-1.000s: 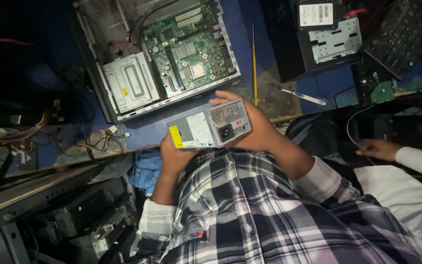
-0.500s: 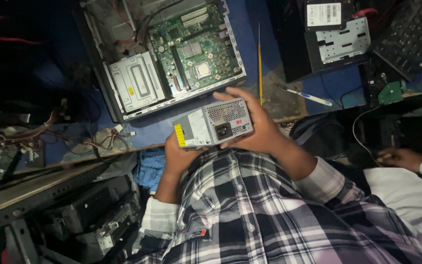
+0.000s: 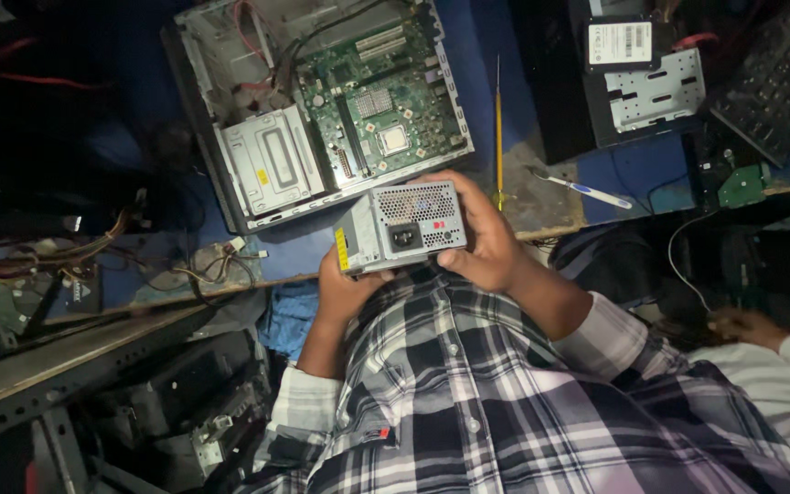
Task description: The person removes a power supply unit from a desktop computer case, inspects it, and then reinstalls it. They use a screwdriver to secure the unit and connect power cables to the motherboard.
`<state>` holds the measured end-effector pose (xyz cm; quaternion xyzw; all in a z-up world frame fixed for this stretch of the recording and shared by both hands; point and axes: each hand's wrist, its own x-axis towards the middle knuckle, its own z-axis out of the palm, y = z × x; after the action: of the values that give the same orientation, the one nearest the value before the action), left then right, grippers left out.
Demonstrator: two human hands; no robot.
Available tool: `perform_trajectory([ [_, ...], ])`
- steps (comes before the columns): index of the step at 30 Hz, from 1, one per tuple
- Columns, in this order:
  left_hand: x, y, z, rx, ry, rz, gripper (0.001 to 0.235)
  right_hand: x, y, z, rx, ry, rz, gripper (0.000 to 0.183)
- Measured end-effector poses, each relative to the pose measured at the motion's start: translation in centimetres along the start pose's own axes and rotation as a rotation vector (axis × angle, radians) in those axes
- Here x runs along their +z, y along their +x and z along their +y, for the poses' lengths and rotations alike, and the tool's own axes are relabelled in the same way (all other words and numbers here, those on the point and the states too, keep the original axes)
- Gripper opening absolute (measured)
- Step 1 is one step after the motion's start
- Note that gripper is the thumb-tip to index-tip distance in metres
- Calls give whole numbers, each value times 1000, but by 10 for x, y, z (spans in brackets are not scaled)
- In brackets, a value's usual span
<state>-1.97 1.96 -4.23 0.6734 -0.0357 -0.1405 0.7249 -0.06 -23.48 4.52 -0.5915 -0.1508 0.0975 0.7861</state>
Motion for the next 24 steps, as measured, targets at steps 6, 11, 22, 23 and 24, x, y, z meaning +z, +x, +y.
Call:
perform_trajectory([
  [6, -6, 1, 5, 1, -3, 19, 57, 3, 3, -1, -24, -10, -1, 86],
  [11, -9, -7, 19, -4, 78, 33, 58, 6, 10, -19, -8, -4, -50, 86],
  [22, -24, -31, 46, -10, 167, 88, 58, 26, 14, -64, 63, -173, -73, 95],
  [23, -24, -34, 47, -18, 135, 94, 61, 27, 13, -65, 49, -228, -64, 96],
  [24, -24, -35, 47, -27, 104, 100, 63, 28, 12, -66, 35, -284, -56, 96],
])
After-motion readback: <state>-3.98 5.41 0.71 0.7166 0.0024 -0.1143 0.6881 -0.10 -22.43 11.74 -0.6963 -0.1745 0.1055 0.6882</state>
